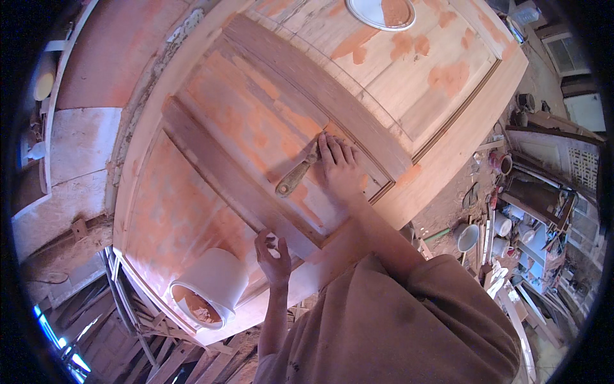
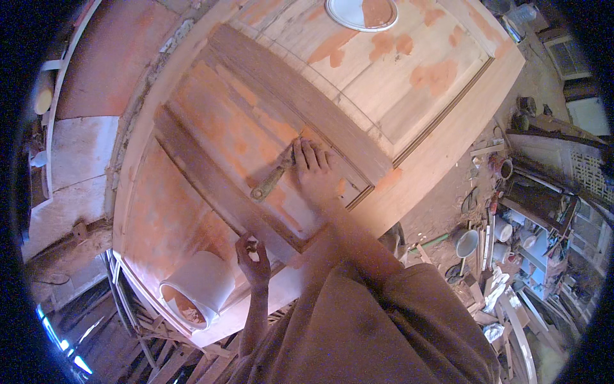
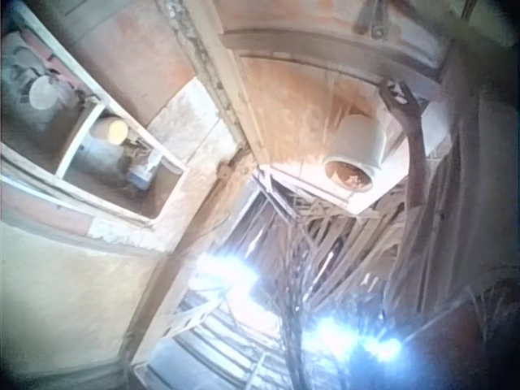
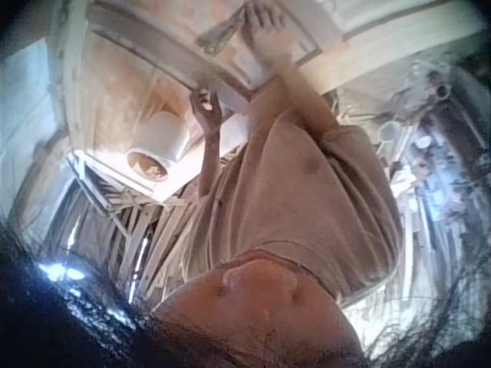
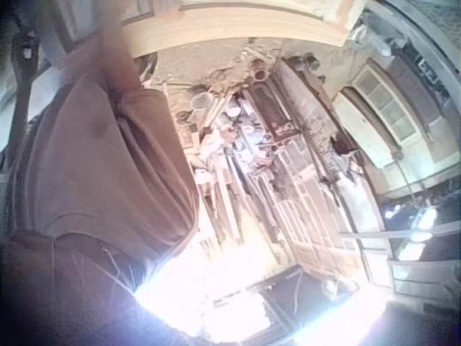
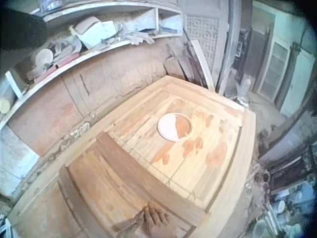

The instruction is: The person applies wood putty to the panels and grooves of a large wooden door using a putty knife, frequently reaching into a bucket to scoop more material.

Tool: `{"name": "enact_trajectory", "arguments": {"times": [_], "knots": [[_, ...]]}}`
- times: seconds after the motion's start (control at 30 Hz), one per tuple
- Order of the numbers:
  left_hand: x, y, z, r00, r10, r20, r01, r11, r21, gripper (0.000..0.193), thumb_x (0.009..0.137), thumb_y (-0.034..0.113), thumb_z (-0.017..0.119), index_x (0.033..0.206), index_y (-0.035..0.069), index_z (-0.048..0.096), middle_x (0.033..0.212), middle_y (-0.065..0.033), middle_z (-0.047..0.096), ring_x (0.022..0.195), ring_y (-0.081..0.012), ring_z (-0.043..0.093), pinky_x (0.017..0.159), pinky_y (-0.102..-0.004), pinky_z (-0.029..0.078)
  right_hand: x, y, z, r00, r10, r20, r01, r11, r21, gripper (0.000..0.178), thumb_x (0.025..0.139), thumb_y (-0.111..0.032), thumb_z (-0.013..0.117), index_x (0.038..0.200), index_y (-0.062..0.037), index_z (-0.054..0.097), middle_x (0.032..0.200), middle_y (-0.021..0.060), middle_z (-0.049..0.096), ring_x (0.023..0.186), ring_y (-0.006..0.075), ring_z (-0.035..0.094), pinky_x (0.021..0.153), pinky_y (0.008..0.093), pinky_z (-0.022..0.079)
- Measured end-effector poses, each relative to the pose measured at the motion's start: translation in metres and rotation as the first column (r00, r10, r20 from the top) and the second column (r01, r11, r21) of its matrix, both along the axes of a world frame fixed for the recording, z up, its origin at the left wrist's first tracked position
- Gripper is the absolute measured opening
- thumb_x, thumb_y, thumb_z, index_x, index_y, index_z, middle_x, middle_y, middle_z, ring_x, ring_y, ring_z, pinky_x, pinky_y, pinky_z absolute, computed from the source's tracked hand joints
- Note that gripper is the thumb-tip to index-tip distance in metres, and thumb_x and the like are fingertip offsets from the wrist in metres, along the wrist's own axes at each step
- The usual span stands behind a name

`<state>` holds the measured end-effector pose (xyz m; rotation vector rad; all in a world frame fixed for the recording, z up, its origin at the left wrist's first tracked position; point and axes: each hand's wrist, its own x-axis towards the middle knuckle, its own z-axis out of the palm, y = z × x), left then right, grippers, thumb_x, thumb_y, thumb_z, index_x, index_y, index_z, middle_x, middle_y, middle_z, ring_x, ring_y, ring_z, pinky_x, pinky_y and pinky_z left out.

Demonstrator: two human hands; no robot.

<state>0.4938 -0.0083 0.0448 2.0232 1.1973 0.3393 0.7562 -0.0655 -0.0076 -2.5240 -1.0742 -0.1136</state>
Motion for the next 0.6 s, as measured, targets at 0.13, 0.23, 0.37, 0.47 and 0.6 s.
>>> {"name": "enact_trajectory", "arguments": {"times": [0.13,0.23,0.37,0.47,0.6], "knots": [[-0.035,-0.026,-0.028,1.0,-0.013,0.012,0.012,0.995,0.097,0.045,0.092,0.023,0.069,0.126,-0.001,0.053,0.111,-0.0187,0.056,0.093,-0.0309,0.059,0.08,-0.0411,0.05,-0.003,0.004,0.007,0.998,-0.024,0.05,0.024,1.0,0.005,0.053,0.085,-0.01,0.059,0.137,-0.005,0.055,0.131,0.0099,0.062,0.12,0.0233,0.059,0.096,0.0394,0.046],[-0.039,-0.035,-0.039,0.985,-0.055,0.164,0.018,0.976,0.216,0.048,0.094,0.029,0.066,0.127,-0.001,0.05,0.116,-0.0224,0.054,0.1,-0.0356,0.057,0.086,-0.0449,0.048,-0.004,0.004,0.004,0.997,-0.03,0.069,0.028,0.999,0.029,0.052,0.085,-0.01,0.059,0.136,-0.0051,0.056,0.131,0.0097,0.063,0.121,0.0225,0.06,0.094,0.0385,0.046],[-0.044,-0.033,-0.044,0.991,-0.08,0.105,0.05,0.965,0.259,0.047,0.098,0.034,0.059,0.126,-0.003,0.05,0.124,-0.0248,0.053,0.113,-0.0405,0.053,0.097,-0.0491,0.043,-0.003,0.006,0.005,0.996,-0.038,0.082,0.033,0.998,0.058,0.051,0.085,-0.01,0.06,0.136,-0.0047,0.056,0.13,0.0096,0.063,0.122,0.0224,0.06,0.091,0.0378,0.047],[-0.049,-0.032,-0.048,0.992,-0.111,0.065,0.089,0.954,0.286,0.053,0.097,0.039,0.061,0.126,-0.002,0.049,0.122,-0.0245,0.053,0.113,-0.0414,0.053,0.097,-0.0494,0.044,-0.004,0.005,0.008,0.998,-0.038,0.047,0.034,0.996,0.086,0.051,0.086,-0.009,0.06,0.136,-0.0045,0.056,0.13,0.0098,0.063,0.122,0.0223,0.06,0.09,0.0375,0.047],[-0.044,-0.034,-0.048,0.99,-0.07,0.121,0.034,0.961,0.275,0.041,0.098,0.032,0.057,0.122,-0.002,0.054,0.117,-0.0247,0.057,0.112,-0.0417,0.053,0.099,-0.0513,0.04,-0.004,0.007,0.009,0.998,-0.048,0.046,0.044,0.995,0.086,0.049,0.086,-0.012,0.063,0.133,-0.003,0.058,0.129,0.0112,0.064,0.121,0.0239,0.061,0.092,0.04,0.047]]}}
